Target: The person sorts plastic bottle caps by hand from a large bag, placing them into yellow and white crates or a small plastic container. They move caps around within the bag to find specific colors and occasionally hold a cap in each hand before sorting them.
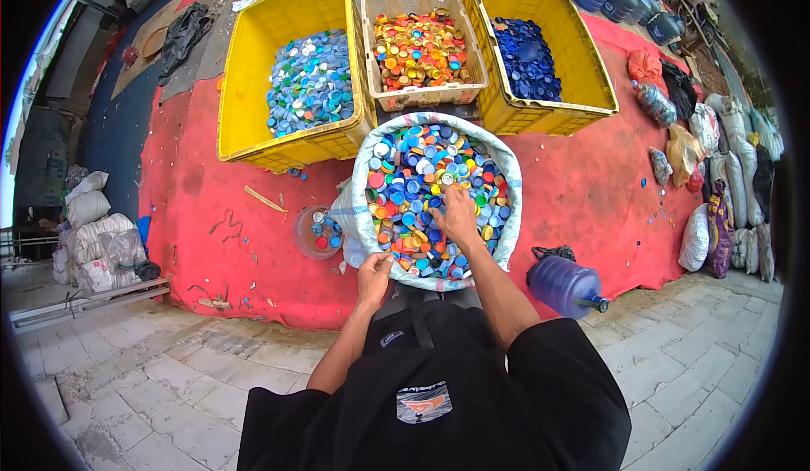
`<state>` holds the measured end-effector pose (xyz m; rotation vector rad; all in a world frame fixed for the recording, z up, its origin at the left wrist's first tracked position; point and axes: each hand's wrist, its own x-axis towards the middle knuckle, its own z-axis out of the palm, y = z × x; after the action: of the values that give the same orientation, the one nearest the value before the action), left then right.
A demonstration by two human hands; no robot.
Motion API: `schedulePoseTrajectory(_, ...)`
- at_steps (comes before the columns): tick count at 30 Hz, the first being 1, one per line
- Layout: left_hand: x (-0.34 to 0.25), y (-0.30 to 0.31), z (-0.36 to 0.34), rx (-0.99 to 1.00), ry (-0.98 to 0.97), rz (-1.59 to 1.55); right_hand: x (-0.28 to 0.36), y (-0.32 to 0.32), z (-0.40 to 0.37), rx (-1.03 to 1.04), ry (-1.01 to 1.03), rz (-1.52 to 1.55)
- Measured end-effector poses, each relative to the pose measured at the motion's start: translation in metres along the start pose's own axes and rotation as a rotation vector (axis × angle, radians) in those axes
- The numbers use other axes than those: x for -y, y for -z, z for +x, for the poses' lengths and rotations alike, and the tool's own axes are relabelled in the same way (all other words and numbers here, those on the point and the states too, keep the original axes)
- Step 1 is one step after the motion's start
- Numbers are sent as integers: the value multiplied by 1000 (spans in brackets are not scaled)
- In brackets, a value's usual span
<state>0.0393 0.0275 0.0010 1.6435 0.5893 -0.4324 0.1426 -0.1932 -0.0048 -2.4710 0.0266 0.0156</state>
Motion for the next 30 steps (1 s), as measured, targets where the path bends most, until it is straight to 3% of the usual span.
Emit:
schedulePoseTrajectory(5, -4, -14, -6, -1, -20, 12, -3, -12, 8, -33, 21, -101)
schedulePoseTrajectory(8, -2, -20, -3, 16, -19, 10, 6, -2, 15, -80, -93, -28)
schedulePoseTrajectory(14, -15, -24, -6, -17, -28, 25, -28, -15, 92, -125, -81, -45)
schedulePoseTrajectory(18, -9, -16, -13, -72, -13, -41, -45, -18, 125, 212, 38, -241)
schedulePoseTrajectory(22, 0, -8, -24, -76, 41, -111, -49, -6, 126, 208, 78, -67)
schedulePoseTrajectory(30, -4, -22, -11, -14, 89, -103, -45, 23, 52, -208, 93, 377)
